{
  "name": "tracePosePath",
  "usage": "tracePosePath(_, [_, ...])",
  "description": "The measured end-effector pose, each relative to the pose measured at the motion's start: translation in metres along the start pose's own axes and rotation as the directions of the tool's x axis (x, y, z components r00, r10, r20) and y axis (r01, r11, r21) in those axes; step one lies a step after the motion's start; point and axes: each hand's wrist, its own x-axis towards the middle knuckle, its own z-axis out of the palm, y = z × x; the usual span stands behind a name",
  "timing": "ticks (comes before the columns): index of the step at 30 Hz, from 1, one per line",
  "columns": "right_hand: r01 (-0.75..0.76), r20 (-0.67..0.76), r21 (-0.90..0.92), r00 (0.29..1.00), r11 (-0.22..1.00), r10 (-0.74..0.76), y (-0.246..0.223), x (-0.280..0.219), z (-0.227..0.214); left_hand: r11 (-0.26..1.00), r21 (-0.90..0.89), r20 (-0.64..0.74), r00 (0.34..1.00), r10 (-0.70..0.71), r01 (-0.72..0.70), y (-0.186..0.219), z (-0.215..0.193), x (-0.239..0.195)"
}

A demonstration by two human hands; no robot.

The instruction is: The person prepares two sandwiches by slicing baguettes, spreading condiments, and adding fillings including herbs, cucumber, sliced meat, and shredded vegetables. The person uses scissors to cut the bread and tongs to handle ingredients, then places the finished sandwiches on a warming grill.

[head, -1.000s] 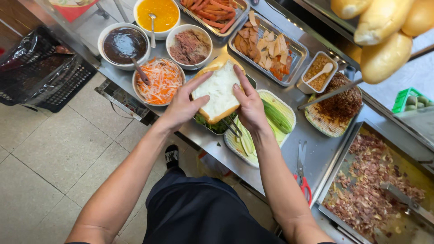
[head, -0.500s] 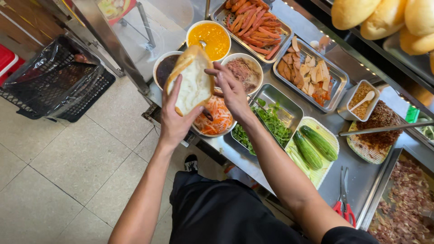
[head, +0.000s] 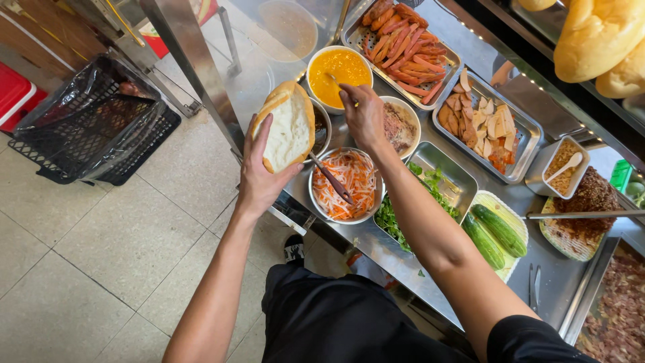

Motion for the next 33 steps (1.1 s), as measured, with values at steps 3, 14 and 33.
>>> tracePosePath(3, [0.041, -0.092, 0.084, 0.995, 0.996, -0.034, 0.0, 0.011, -0.006, 0.998, -0.046, 0.017, 0.999, -0.045, 0.046, -0.005, -0.003, 0.003])
tracePosePath(14, [-0.167, 0.179, 0.221, 0.975, 0.961, 0.128, 0.013, 0.003, -0.002, 0.995, -0.078, 0.028, 0.998, -0.062, 0.064, -0.019, 0.004, 0.004])
tracePosePath(33, [-0.455, 0.296, 0.873, 0.781, 0.177, 0.55, 0.037, -0.021, -0.005, 0.994, 0.03, 0.062, 0.992, -0.11, 0.108, -0.015, 0.007, 0.019])
